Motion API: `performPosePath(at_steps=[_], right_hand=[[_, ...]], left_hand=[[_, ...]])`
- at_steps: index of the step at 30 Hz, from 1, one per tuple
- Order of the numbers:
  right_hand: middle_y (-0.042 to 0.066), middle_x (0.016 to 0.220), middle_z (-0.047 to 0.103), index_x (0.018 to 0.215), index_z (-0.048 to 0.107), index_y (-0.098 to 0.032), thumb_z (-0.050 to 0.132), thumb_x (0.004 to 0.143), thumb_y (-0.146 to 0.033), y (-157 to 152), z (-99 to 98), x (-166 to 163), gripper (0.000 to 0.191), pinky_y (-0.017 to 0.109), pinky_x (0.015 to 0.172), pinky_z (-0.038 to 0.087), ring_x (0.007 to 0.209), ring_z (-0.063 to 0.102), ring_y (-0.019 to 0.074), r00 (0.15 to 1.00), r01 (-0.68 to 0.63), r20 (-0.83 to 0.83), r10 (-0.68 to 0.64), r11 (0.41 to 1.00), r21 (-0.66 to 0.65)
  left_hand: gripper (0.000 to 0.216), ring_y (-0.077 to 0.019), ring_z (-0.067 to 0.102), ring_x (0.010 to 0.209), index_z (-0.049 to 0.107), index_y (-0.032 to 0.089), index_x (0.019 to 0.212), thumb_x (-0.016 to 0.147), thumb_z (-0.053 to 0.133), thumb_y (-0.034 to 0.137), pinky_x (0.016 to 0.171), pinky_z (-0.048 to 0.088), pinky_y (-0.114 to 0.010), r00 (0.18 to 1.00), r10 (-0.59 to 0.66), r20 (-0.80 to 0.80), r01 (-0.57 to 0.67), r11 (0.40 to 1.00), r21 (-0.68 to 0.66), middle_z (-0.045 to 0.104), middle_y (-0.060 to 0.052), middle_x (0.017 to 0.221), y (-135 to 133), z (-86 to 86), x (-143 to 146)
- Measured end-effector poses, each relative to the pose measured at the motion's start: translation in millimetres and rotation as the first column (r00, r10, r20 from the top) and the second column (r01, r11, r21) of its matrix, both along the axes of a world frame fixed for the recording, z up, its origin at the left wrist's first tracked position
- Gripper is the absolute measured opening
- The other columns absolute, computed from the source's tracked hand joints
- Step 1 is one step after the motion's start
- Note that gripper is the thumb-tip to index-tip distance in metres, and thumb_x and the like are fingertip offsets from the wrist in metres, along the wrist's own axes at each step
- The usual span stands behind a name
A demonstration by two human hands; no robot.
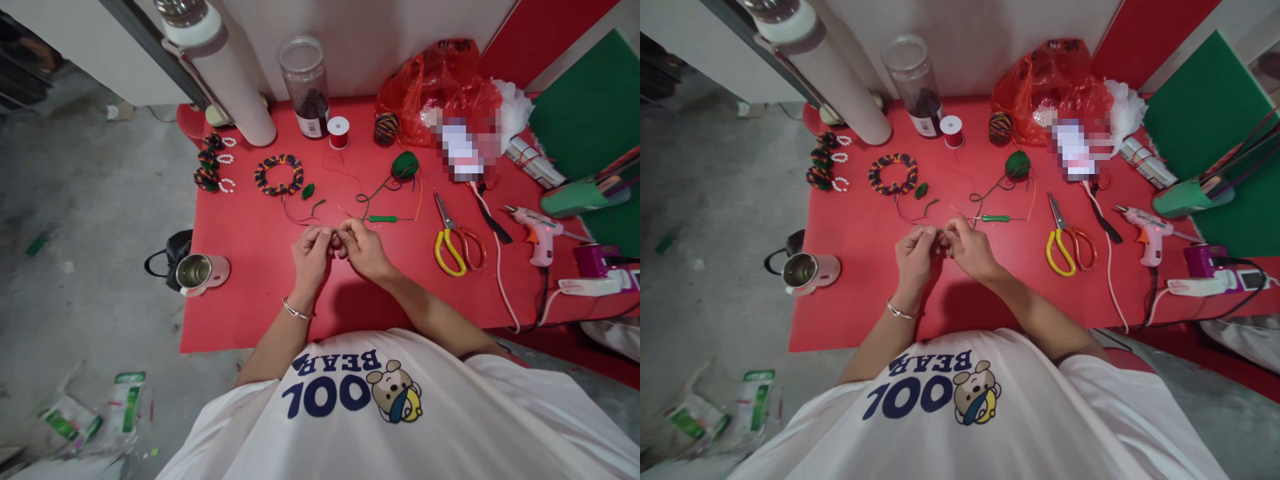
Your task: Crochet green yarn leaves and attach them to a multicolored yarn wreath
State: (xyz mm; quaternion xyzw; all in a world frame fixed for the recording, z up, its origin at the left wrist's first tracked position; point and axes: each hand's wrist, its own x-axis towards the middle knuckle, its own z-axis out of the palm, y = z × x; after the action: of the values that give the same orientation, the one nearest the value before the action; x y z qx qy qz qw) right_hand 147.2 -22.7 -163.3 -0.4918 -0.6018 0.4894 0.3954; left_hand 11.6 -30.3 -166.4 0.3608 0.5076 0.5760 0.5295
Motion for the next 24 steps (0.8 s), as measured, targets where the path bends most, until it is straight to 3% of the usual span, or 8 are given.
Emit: performPosePath(at_steps=[4, 7, 13, 16, 19, 24], right_hand=[[-0.002, 0.081, 0.073, 0.098, 0.049, -0.025, 0.046, 0.107, -0.052, 1.1, -0.6, 1.4, 0.028, 0.022, 0.059, 0.053, 0.06, 0.068, 0.0105, 1.0, -0.005, 0.005, 0.005, 1.0, -0.007], [-0.003, 0.077, 0.071, 0.097, 0.047, -0.026, 0.045, 0.107, -0.057, 1.4, -3.1, 1.5, 0.032, 0.023, 0.058, 0.053, 0.058, 0.067, 0.0112, 1.0, -0.001, 0.0, 0.001, 1.0, -0.009], [-0.003, 0.071, 0.069, 0.099, 0.046, -0.027, 0.045, 0.105, -0.062, 0.4, -7.4, 3.4, 0.036, 0.025, 0.058, 0.055, 0.059, 0.068, 0.0134, 1.0, -0.014, -0.025, 0.014, 1.0, -0.025], [-0.003, 0.068, 0.069, 0.099, 0.046, -0.027, 0.046, 0.106, -0.058, 0.7, -5.8, 6.9, 0.032, 0.026, 0.06, 0.054, 0.059, 0.068, 0.0145, 0.999, -0.039, -0.001, 0.039, 0.999, -0.02], [-0.004, 0.068, 0.069, 0.099, 0.046, -0.026, 0.047, 0.106, -0.052, 1.9, -1.3, 10.7, 0.027, 0.026, 0.061, 0.053, 0.058, 0.068, 0.0141, 0.998, -0.066, -0.003, 0.066, 0.998, -0.021], [-0.004, 0.067, 0.068, 0.099, 0.051, -0.025, 0.048, 0.107, -0.046, 3.3, 4.6, 13.4, 0.023, 0.028, 0.066, 0.049, 0.063, 0.068, 0.0147, 0.992, -0.091, 0.097, 0.087, 0.995, 0.041]], left_hand=[[0.017, -0.0115, 0.058, 0.058, 0.074, 0.018, 0.086, 0.082, 0.077, 0.034, 0.052, 0.047, -0.023, 0.995, -0.008, 0.099, 0.009, 1.0, -0.009, 0.065, -0.001, 0.072, 1.1, 1.4, 1.3], [0.017, -0.0137, 0.065, 0.068, 0.073, 0.02, 0.092, 0.077, 0.079, 0.025, 0.061, 0.053, -0.026, 1.0, 0.015, -0.004, -0.015, 1.0, 0.005, 0.069, -0.002, 0.079, 1.9, -1.2, 0.4], [0.017, -0.0129, 0.065, 0.075, 0.065, 0.022, 0.08, 0.073, 0.078, 0.015, 0.069, 0.054, -0.026, 0.967, 0.146, -0.208, -0.118, 0.983, 0.144, 0.068, -0.003, 0.088, 3.9, -2.0, -2.3], [0.012, -0.0137, 0.063, 0.074, 0.072, 0.022, 0.087, 0.078, 0.079, 0.021, 0.069, 0.052, -0.028, 0.949, 0.109, -0.296, -0.067, 0.987, 0.149, 0.07, -0.003, 0.089, 5.2, -1.1, -5.7], [0.008, -0.0169, 0.064, 0.077, 0.077, 0.021, 0.081, 0.084, 0.077, 0.029, 0.075, 0.053, -0.031, 0.929, 0.043, -0.367, 0.024, 0.984, 0.176, 0.07, -0.004, 0.08, 6.4, 1.2, -8.9], [0.005, -0.0158, 0.064, 0.076, 0.077, 0.021, 0.073, 0.078, 0.076, 0.023, 0.073, 0.051, -0.029, 0.928, 0.028, -0.371, 0.035, 0.986, 0.163, 0.071, -0.004, 0.078, 5.8, 9.2, -8.5]])
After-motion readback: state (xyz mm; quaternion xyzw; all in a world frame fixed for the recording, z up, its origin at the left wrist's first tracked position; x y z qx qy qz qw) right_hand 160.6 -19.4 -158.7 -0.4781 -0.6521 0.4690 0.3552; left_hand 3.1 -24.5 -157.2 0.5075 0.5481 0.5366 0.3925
